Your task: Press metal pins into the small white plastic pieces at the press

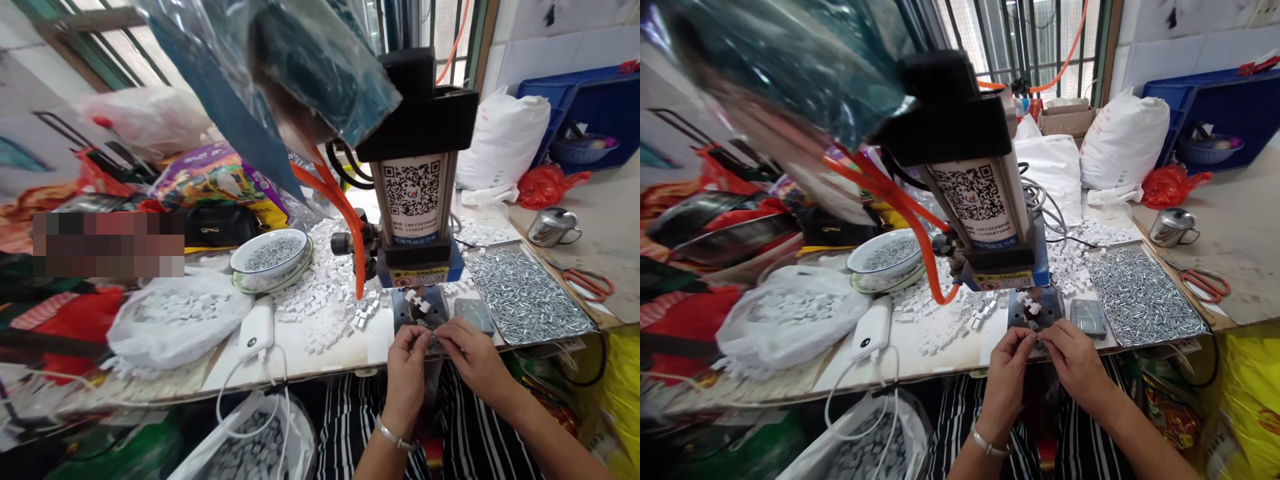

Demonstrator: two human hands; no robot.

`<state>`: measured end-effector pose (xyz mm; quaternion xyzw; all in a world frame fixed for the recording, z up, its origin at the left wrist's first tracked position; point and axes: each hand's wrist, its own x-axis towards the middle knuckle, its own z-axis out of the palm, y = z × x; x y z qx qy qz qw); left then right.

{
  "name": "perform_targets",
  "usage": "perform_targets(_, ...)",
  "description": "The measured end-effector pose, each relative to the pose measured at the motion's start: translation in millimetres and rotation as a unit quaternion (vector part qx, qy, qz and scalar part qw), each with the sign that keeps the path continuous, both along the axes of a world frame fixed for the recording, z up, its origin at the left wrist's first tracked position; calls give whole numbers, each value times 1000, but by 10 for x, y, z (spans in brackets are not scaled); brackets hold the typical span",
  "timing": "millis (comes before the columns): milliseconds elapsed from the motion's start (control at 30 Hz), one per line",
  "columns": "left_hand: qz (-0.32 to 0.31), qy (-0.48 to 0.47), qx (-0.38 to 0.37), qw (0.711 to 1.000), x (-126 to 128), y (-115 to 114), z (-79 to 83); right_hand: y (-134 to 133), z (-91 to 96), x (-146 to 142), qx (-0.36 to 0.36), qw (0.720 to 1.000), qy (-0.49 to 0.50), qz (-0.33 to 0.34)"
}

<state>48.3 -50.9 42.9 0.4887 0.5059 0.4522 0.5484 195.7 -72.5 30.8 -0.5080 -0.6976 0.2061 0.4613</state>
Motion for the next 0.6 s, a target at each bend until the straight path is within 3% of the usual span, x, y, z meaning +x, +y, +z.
perform_targets(367,6,15,33,999,-26,-32,-46,5,-1,-35,6,1000,7,-17)
perform_targets(600,-17,-170,-79,982,-1,-66,-6,-18,21,-102,-36,996,78,-23)
